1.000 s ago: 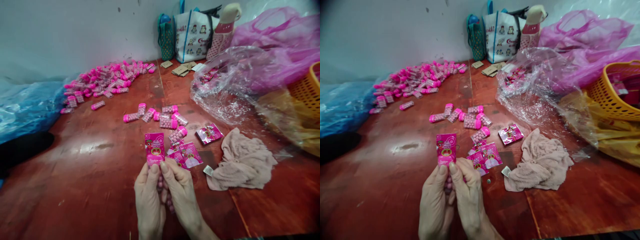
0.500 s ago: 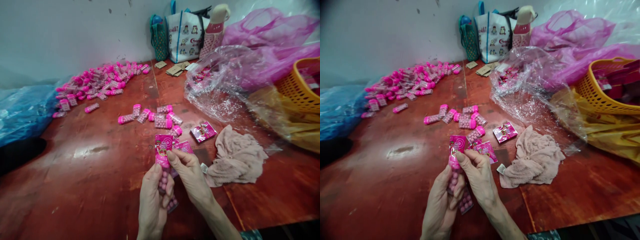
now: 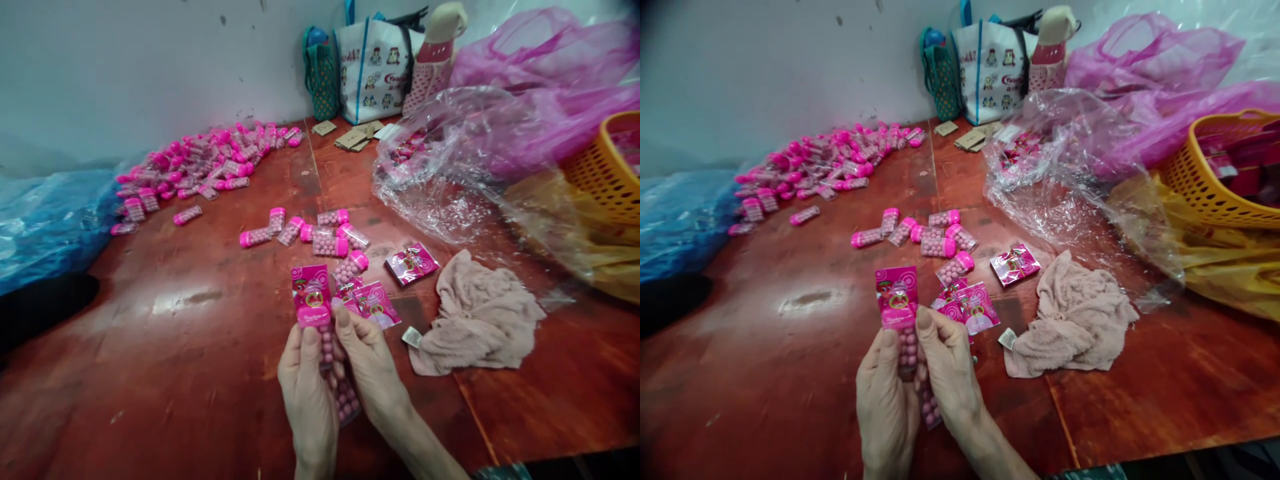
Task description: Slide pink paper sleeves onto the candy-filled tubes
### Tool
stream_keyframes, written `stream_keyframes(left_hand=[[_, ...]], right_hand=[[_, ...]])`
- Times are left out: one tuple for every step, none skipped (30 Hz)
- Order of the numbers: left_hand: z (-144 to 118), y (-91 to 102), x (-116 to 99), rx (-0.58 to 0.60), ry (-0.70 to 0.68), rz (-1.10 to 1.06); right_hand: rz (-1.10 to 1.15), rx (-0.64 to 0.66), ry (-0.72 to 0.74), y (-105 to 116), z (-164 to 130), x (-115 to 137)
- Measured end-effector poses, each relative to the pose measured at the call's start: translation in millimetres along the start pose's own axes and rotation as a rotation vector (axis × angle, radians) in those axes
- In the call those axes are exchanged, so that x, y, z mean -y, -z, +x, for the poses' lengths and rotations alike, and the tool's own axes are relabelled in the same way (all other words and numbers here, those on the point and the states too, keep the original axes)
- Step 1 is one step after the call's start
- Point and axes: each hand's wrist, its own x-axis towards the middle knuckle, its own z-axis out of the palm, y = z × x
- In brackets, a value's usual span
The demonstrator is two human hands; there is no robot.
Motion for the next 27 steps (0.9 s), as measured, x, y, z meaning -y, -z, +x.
stream_keyframes(left_hand=[[2.7, 0.9, -0.2, -0.03, -0.041, -0.04], [5.1, 1.9, -0.9, -0.051, -0.077, -0.079], [7.1, 3.1, -1.9, -0.059, -0.096, -0.113], [8.4, 4.5, -3.2, -0.054, -0.095, -0.139], [9.0, 5.9, -4.6, -0.042, -0.073, -0.16], [9.1, 7.3, -6.0, -0.029, -0.042, -0.179], [9.0, 8.8, -7.4, -0.017, -0.009, -0.189], [8.9, 10.4, -9.0, 0.002, 0.015, -0.185], [9.2, 12.1, -10.9, 0.024, 0.023, -0.167], [10.2, 14.0, -13.3, 0.051, 0.017, -0.134], [11.9, 16.0, -16.4, 0.091, 0.006, -0.091], [14.3, 18.0, -20.3, 0.141, -0.004, -0.037], [17.1, 19.8, -24.9, 0.198, 0.002, 0.018], [20.0, 21.2, -30.2, 0.258, 0.003, 0.079], [22.6, 21.9, -36.0, 0.297, 0.01, 0.145], [24.5, 21.7, -41.9, 0.304, 0.01, 0.202], [25.6, 20.8, -47.8, 0.3, 0.011, 0.247], [25.6, 19.2, -53.3, 0.298, 0.022, 0.281], [24.7, 17.0, -57.9, 0.298, 0.034, 0.3], [23.0, 14.7, -61.4, 0.309, 0.058, 0.307], [20.8, 12.5, -63.6, 0.324, 0.086, 0.303], [18.4, 10.5, -64.4, 0.336, 0.117, 0.289], [15.9, 8.9, -63.9, 0.347, 0.149, 0.27], [13.5, 7.8, -62.3, 0.357, 0.179, 0.251], [11.3, 7.0, -59.9, 0.364, 0.204, 0.235], [9.1, 6.4, -57.1, 0.371, 0.221, 0.222], [7.0, 6.0, -54.3, 0.378, 0.232, 0.212]], right_hand=[[-0.065, -0.011, 0.059, -1.1, -0.8, 0.4], [-0.157, -0.033, 0.119, -3.3, -2.3, 0.6], [-0.263, -0.063, 0.172, -6.5, -4.3, 0.3], [-0.367, -0.092, 0.214, -10.2, -6.7, -0.5], [-0.452, -0.107, 0.237, -14.0, -9.1, -1.8], [-0.505, -0.101, 0.236, -17.3, -11.2, -3.3], [-0.526, -0.076, 0.215, -19.6, -12.8, -4.5], [-0.527, -0.038, 0.181, -20.6, -13.8, -5.1], [-0.525, -0.001, 0.14, -19.9, -14.3, -4.7], [-0.531, 0.021, 0.1, -17.7, -14.3, -3.3], [-0.554, 0.029, 0.069, -14.2, -14.2, -0.8], [-0.592, 0.035, 0.051, -9.8, -14.3, 2.6], [-0.634, 0.055, 0.043, -5.2, -14.9, 6.7], [-0.671, 0.096, 0.041, -0.9, -16.2, 11.0], [-0.7, 0.153, 0.044, 2.7, -18.0, 15.4], [-0.721, 0.217, 0.054, 5.1, -20.4, 19.3], [-0.733, 0.273, 0.07, 6.3, -22.9, 22.8], [-0.738, 0.316, 0.089, 6.3, -25.4, 25.5], [-0.736, 0.346, 0.106, 5.4, -27.5, 27.5], [-0.729, 0.368, 0.117, 3.8, -29.0, 28.9], [-0.717, 0.38, 0.125, 1.8, -29.9, 29.5], [-0.702, 0.382, 0.126, -0.2, -30.0, 29.4], [-0.687, 0.378, 0.124, -2.0, -29.6, 28.8], [-0.672, 0.367, 0.121, -3.7, -28.8, 27.6], [-0.659, 0.351, 0.121, -5.0, -27.9, 26.1], [-0.65, 0.33, 0.121, -6.2, -27.1, 24.4], [-0.643, 0.309, 0.126, -7.2, -26.8, 22.8]])
